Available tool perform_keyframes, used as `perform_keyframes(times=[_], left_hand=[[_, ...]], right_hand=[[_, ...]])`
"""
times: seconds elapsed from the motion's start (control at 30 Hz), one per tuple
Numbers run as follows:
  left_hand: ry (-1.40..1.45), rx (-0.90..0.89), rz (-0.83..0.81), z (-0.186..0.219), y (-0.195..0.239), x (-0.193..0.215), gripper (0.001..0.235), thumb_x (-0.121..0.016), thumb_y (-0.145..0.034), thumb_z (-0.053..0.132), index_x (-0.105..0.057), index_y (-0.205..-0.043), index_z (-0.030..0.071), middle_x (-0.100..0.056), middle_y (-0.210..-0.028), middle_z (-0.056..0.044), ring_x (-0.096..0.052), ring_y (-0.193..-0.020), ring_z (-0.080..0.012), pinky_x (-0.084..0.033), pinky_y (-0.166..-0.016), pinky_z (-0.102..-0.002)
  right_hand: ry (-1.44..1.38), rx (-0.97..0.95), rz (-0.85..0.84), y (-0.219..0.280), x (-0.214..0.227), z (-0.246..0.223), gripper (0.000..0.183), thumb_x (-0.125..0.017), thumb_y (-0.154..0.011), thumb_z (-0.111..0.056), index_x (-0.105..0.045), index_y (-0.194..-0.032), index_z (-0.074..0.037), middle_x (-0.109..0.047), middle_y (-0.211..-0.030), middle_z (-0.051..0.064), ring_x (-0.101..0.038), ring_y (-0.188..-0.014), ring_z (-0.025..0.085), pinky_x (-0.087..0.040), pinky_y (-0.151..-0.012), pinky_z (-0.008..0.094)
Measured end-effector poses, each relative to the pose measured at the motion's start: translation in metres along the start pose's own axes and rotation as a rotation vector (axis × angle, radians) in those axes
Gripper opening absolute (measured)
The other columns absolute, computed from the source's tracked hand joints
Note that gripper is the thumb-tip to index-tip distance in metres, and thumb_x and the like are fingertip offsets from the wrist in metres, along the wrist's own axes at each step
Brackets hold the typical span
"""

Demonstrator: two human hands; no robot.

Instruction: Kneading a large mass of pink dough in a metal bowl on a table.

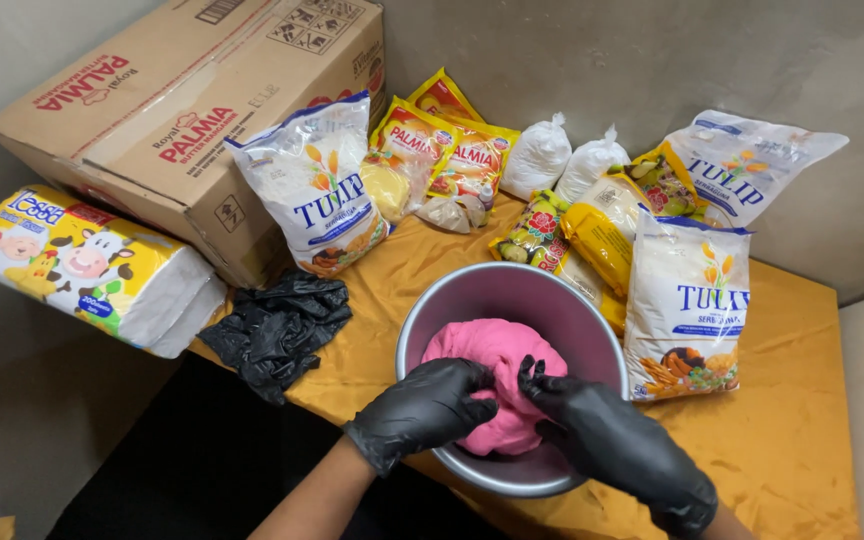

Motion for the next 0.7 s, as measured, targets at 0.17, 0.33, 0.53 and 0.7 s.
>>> perform_keyframes(times=[0.17,0.33,0.53,0.7], left_hand=[[0.063,0.122,0.118,0.034,0.013,0.069,0.054,-0.05,-0.096,0.039,-0.05,-0.148,0.028,-0.066,-0.139,-0.005,-0.061,-0.123,-0.0294,-0.046,-0.093,-0.044],[0.414,0.169,0.39,0.03,0.026,0.118,0.041,-0.062,-0.095,0.037,-0.067,-0.134,0.025,-0.075,-0.126,-0.001,-0.068,-0.12,-0.0176,-0.049,-0.101,-0.034],[0.462,0.36,0.509,-0.027,0.025,0.088,0.057,-0.059,-0.098,0.049,-0.056,-0.145,0.017,-0.062,-0.141,-0.017,-0.053,-0.137,-0.0349,-0.036,-0.119,-0.05],[0.594,0.445,0.608,-0.052,0.009,0.067,0.049,-0.042,-0.107,0.046,-0.062,-0.134,0.012,-0.071,-0.124,-0.021,-0.061,-0.126,-0.0393,-0.045,-0.112,-0.052]], right_hand=[[0.32,0.163,0.054,0.004,-0.08,0.089,0.027,-0.047,-0.092,-0.01,-0.067,-0.11,-0.01,-0.069,-0.114,0.013,-0.067,-0.112,0.029,-0.05,-0.101,0.043],[0.295,-0.399,-0.455,-0.041,-0.018,0.087,0.023,-0.072,-0.082,-0.05,-0.073,-0.095,-0.032,-0.072,-0.105,-0.002,-0.069,-0.103,0.03,-0.052,-0.083,0.046],[0.135,-0.113,-0.155,-0.099,0.011,0.013,0.044,-0.065,-0.089,-0.057,-0.075,-0.111,-0.019,-0.074,-0.102,0.018,-0.066,-0.106,0.046,-0.055,-0.085,0.057],[0.326,0.028,-0.133,-0.092,-0.071,0.024,0.068,-0.076,-0.071,-0.07,-0.064,-0.116,-0.02,-0.062,-0.103,0.012,-0.064,-0.101,0.041,-0.058,-0.078,0.053]])
Point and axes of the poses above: each hand's wrist, its own y-axis away from the middle knuckle, its own x-axis out of the back of the hand, z = x × y, the point moved 8 cm from there along -y, towards the middle knuckle
